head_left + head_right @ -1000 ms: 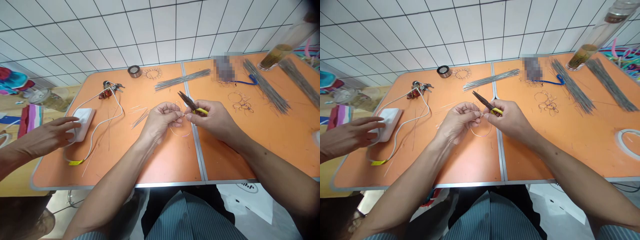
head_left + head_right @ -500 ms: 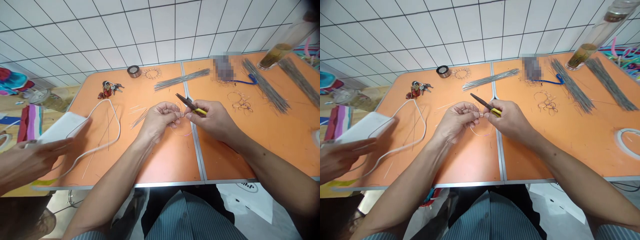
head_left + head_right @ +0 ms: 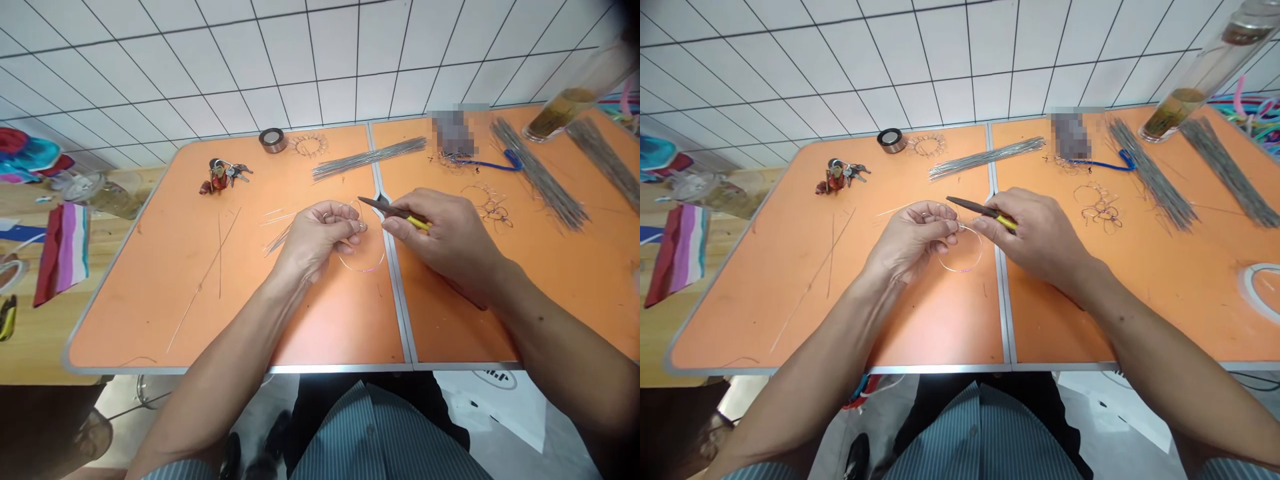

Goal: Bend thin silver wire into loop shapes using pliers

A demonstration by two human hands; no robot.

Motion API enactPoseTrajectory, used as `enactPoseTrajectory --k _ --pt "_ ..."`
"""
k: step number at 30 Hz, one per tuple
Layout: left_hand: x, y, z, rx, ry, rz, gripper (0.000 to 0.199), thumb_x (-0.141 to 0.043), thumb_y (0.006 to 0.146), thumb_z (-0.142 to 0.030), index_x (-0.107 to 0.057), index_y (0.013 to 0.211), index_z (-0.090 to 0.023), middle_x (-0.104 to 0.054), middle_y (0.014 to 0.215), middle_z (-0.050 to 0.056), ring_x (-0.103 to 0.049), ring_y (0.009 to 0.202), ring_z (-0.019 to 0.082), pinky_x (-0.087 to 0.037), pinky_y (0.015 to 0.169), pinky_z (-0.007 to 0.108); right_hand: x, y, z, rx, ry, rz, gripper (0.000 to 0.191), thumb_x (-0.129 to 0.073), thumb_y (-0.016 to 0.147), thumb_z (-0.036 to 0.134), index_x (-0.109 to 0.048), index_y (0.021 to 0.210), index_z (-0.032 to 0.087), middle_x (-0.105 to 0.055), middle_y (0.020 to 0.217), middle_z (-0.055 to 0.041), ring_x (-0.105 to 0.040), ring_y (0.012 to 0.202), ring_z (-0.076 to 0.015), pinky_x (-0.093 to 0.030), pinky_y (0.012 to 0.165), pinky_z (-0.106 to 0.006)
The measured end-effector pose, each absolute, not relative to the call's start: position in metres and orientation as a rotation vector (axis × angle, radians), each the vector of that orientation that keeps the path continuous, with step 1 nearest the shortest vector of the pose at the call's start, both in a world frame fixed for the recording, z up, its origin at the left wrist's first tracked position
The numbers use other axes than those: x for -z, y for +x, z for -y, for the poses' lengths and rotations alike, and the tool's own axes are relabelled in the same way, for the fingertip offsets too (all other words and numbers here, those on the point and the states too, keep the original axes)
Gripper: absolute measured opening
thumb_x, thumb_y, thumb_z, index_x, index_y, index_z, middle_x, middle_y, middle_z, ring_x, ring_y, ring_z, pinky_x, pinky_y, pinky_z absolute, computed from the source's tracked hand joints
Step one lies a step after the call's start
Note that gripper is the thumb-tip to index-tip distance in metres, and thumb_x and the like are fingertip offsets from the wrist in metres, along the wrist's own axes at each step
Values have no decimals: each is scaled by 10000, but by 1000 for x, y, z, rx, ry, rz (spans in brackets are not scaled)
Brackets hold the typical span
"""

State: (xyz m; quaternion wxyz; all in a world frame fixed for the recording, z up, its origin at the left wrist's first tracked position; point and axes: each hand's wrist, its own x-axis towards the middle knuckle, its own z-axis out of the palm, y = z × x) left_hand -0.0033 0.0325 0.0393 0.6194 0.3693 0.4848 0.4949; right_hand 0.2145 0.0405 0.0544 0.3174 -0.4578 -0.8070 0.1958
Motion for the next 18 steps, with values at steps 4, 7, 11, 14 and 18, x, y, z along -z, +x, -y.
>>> enactPoseTrajectory --k 4,7,11,14,18 --pt "-38 -7 -36 -1148 834 -1127 261 -907 617 -128 -724 803 -139 -730 700 9 -677 567 94 -507 472 169 -53 224 -45 -143 -1209 2290 348 -654 1032 571 -764 896 270 -731 937 -113 -615 903 -294 -322 691 -400" --pt "-38 -10 -38 -1164 824 -1126 274 -908 608 -122 -726 812 -137 -725 695 11 -682 572 100 -507 472 172 -50 229 -48 35 -1175 2397 339 -653 1045 573 -765 924 276 -740 956 -113 -589 896 -291 -300 695 -406" --pt "-39 -13 -39 -1185 802 -1124 307 -932 578 -109 -714 793 -138 -725 712 7 -678 567 98 -509 468 175 -47 234 -51 193 -1116 2447 348 -677 1026 607 -762 956 278 -733 942 -100 -567 863 -280 -289 696 -404" --pt "-40 -14 -39 -1191 797 -1124 297 -929 584 -99 -711 782 -139 -729 717 11 -676 564 98 -506 463 176 -46 234 -52 217 -1118 2456 365 -688 1014 622 -762 950 270 -730 938 -101 -564 851 -277 -281 695 -405" --pt "-40 -14 -39 -1186 799 -1110 258 -902 616 -84 -715 786 -136 -743 732 27 -679 563 101 -510 466 181 -45 233 -52 305 -1091 2480 374 -663 1036 606 -760 939 257 -726 921 -110 -548 835 -270 -274 694 -414"
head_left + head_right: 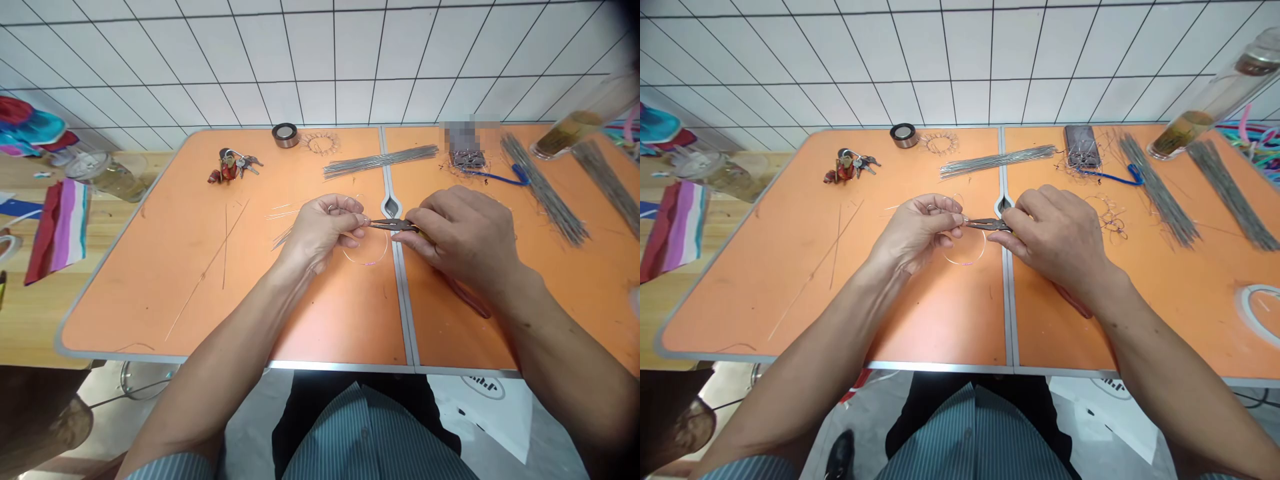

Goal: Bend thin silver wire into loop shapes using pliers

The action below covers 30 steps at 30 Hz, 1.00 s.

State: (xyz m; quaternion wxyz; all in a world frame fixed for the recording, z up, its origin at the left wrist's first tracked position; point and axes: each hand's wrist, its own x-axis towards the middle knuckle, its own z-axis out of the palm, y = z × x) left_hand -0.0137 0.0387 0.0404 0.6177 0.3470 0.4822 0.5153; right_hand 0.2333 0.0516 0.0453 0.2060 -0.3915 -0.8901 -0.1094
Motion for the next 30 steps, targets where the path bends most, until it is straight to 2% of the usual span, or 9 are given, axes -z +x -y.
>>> enactPoseTrajectory --k 9,16,22,30 --pt "-43 -12 -38 -1177 826 -1114 199 -852 663 -67 -709 781 -138 -714 721 13 -671 558 97 -505 456 183 -42 235 -53 277 -1102 2455 381 -663 1025 632 -753 931 273 -695 886 -102 -539 818 -269 -229 666 -403" --pt "-43 -12 -38 -1179 835 -1110 207 -855 654 -81 -704 786 -136 -701 717 3 -664 546 92 -501 449 181 -41 235 -52 607 -997 2492 411 -613 1075 589 -735 886 245 -704 831 -71 -518 747 -222 -248 634 -388" --pt "-42 -12 -36 -1193 864 -1091 191 -855 675 -100 -709 793 -141 -708 723 -4 -671 548 88 -528 482 181 -39 234 -50 699 -938 2447 439 -596 1098 556 -720 830 232 -689 754 -32 -547 710 -191 -249 595 -361" --pt "-39 -12 -33 -1221 968 -1085 160 -851 711 -137 -726 808 -153 -706 693 -13 -679 556 90 -532 518 182 -41 229 -46 549 -1089 2468 557 -528 1119 589 -708 760 204 -681 707 -43 -542 656 -162 -213 574 -343"
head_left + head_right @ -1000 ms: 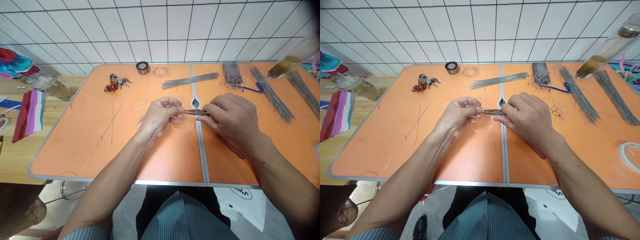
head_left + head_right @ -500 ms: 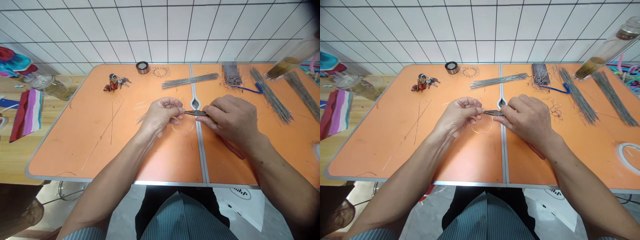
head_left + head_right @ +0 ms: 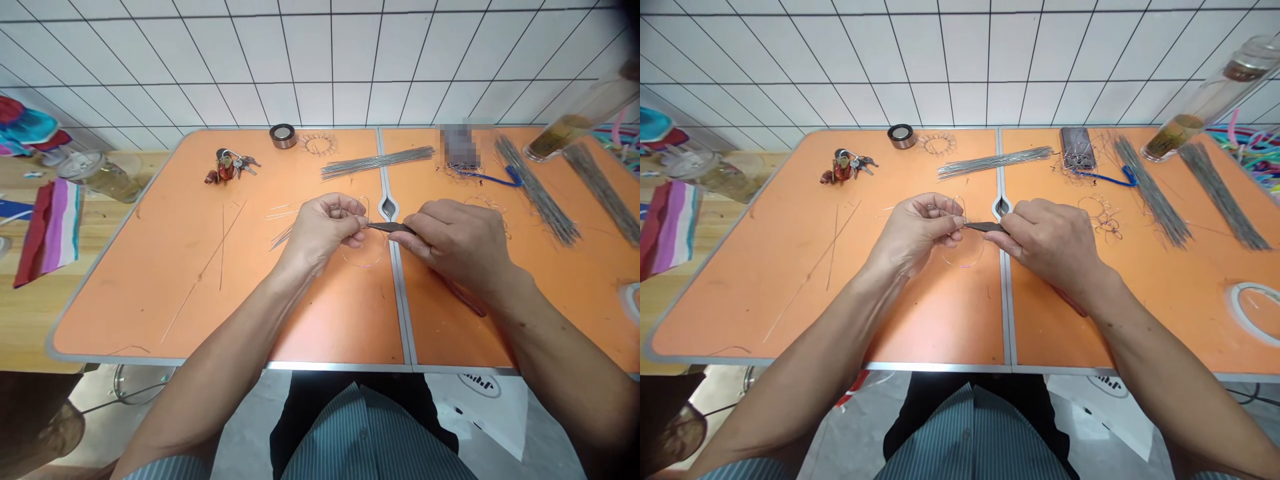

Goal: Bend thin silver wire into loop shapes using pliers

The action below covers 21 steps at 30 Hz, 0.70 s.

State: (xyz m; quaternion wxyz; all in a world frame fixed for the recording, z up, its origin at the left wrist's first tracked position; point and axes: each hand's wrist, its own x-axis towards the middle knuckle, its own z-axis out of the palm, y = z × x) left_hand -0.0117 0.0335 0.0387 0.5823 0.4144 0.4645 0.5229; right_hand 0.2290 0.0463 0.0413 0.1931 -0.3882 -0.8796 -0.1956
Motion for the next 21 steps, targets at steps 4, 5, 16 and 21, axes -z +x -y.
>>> enactPoseTrajectory --k 4,5,16,21 --pt "-39 -11 -33 -1246 1018 -1084 134 -835 717 -134 -723 788 -156 -709 695 -11 -675 551 91 -528 518 186 -41 226 -45 462 -1163 2455 573 -500 1130 584 -727 764 205 -697 706 -36 -562 642 -157 -213 565 -334" --pt "-39 -11 -33 -1248 1032 -1089 128 -831 720 -135 -723 784 -157 -708 692 -10 -673 549 92 -527 518 188 -41 226 -44 438 -1179 2457 571 -496 1132 578 -734 770 206 -703 709 -36 -570 644 -158 -214 564 -334" --pt "-41 -9 -30 -1272 1123 -1114 97 -802 739 -113 -728 780 -160 -694 652 -11 -658 532 101 -542 529 211 -46 225 -43 109 -1296 2478 498 -499 1114 531 -672 754 232 -705 722 -31 -587 664 -190 -254 584 -347" --pt "-40 -8 -29 -1273 1137 -1108 95 -795 743 -106 -727 781 -160 -714 701 -7 -667 539 99 -544 528 215 -50 224 -45 -60 -1340 2477 491 -508 1087 529 -520 688 243 -633 670 -25 -531 641 -204 -262 608 -362"
